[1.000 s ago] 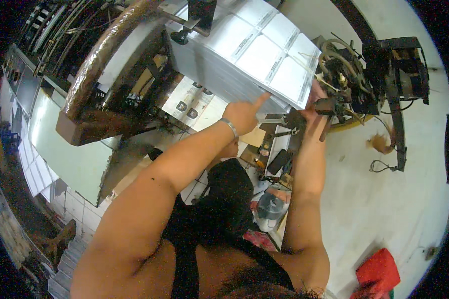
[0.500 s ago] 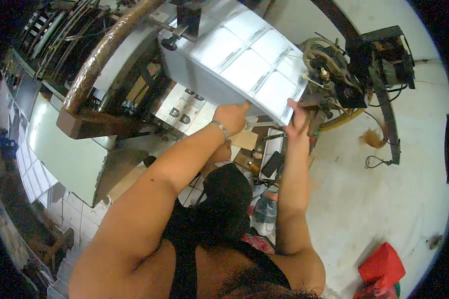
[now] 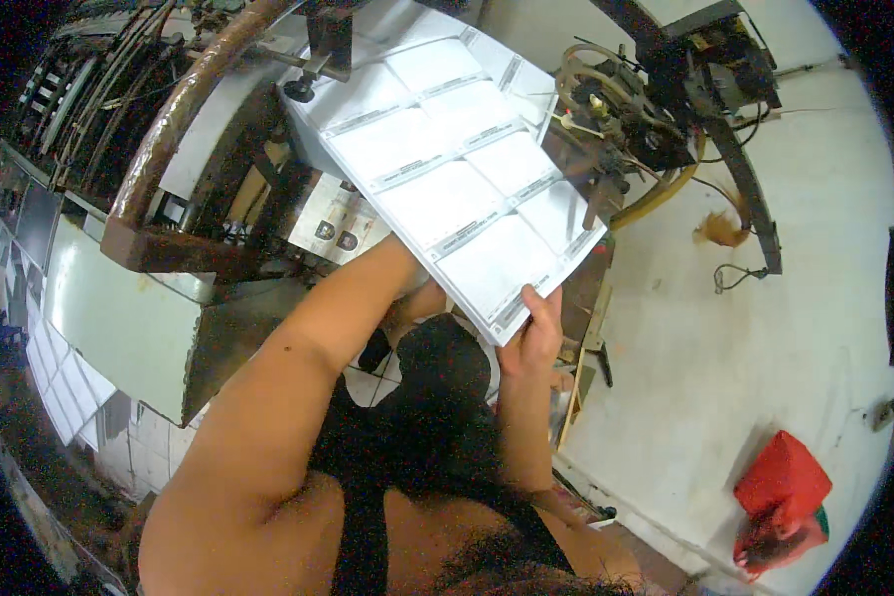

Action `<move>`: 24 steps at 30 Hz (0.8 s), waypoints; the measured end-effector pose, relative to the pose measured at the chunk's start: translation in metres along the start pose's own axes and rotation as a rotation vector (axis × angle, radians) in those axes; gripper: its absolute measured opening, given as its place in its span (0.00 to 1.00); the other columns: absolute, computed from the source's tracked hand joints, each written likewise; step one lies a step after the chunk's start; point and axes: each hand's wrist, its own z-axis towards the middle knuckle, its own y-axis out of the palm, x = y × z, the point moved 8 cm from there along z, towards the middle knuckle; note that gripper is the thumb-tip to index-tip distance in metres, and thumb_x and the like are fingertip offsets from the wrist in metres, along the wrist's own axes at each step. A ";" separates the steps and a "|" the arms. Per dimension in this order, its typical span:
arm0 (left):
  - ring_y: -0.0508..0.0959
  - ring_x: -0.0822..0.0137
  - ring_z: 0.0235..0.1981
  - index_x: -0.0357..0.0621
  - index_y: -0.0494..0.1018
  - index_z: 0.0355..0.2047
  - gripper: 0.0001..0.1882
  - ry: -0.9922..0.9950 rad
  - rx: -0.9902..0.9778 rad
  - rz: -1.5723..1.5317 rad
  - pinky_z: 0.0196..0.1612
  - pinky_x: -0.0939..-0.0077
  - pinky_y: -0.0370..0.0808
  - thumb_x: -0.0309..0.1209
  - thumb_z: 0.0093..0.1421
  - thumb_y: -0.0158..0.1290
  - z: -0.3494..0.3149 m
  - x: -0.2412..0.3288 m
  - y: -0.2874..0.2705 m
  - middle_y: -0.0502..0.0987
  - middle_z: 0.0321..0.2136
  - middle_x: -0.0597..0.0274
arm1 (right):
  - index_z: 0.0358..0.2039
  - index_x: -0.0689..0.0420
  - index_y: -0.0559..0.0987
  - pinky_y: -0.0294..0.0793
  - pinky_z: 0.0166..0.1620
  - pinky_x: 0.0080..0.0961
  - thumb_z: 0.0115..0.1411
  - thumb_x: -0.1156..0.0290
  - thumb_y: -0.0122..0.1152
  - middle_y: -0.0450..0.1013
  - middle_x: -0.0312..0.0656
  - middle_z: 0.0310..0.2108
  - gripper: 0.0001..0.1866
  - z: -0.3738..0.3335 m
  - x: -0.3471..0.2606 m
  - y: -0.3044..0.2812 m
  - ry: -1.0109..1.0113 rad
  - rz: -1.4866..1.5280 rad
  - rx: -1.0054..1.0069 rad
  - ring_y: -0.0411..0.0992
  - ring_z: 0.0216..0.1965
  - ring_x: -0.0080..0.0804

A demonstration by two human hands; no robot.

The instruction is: The person operates a printing machine by loading stacks of printed paper, aligning them, and using a wooden block to press the edges even.

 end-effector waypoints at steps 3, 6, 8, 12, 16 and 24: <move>0.76 0.53 0.46 0.42 0.65 0.55 0.30 -0.024 -0.025 -0.057 0.43 0.57 0.75 0.52 0.61 0.41 0.001 -0.005 0.003 0.73 0.48 0.46 | 0.63 0.62 0.54 0.63 0.61 0.42 0.57 0.80 0.48 0.60 0.52 0.59 0.32 -0.008 0.000 0.001 -0.022 0.015 0.005 0.62 0.60 0.46; 0.76 0.52 0.47 0.42 0.63 0.56 0.32 -0.105 -0.052 -0.160 0.44 0.57 0.75 0.54 0.61 0.40 -0.007 -0.013 0.010 0.72 0.49 0.46 | 0.63 0.62 0.55 0.64 0.61 0.43 0.57 0.79 0.48 0.60 0.52 0.59 0.32 -0.007 0.001 -0.001 -0.064 0.000 -0.021 0.62 0.59 0.46; 0.75 0.52 0.48 0.42 0.62 0.57 0.34 -0.260 -0.064 -0.328 0.45 0.56 0.75 0.55 0.61 0.40 -0.024 -0.026 0.012 0.71 0.50 0.46 | 0.63 0.61 0.55 0.64 0.60 0.43 0.58 0.79 0.48 0.61 0.52 0.58 0.31 -0.006 0.006 -0.007 -0.047 -0.011 0.010 0.63 0.59 0.47; 0.74 0.51 0.50 0.43 0.60 0.60 0.37 -0.806 0.122 -1.088 0.46 0.55 0.74 0.58 0.61 0.39 -0.080 -0.054 -0.005 0.70 0.52 0.45 | 0.63 0.60 0.55 0.65 0.60 0.45 0.58 0.80 0.47 0.61 0.51 0.58 0.31 -0.003 0.012 -0.013 -0.042 0.016 -0.018 0.63 0.58 0.47; 0.72 0.50 0.52 0.44 0.55 0.64 0.42 -0.929 0.444 -1.922 0.47 0.53 0.73 0.64 0.61 0.37 -0.090 -0.051 -0.062 0.67 0.55 0.44 | 0.63 0.59 0.55 0.66 0.59 0.46 0.57 0.80 0.47 0.61 0.51 0.58 0.32 -0.005 0.016 -0.017 -0.038 0.031 -0.014 0.63 0.58 0.47; 0.80 0.61 0.37 0.37 0.56 0.56 0.28 -0.782 0.297 -1.378 0.25 0.71 0.78 0.35 0.60 0.52 -0.048 -0.011 -0.122 0.73 0.46 0.51 | 0.64 0.58 0.53 0.61 0.62 0.44 0.54 0.82 0.50 0.58 0.49 0.61 0.37 -0.004 0.023 -0.022 0.019 0.075 -0.013 0.59 0.61 0.46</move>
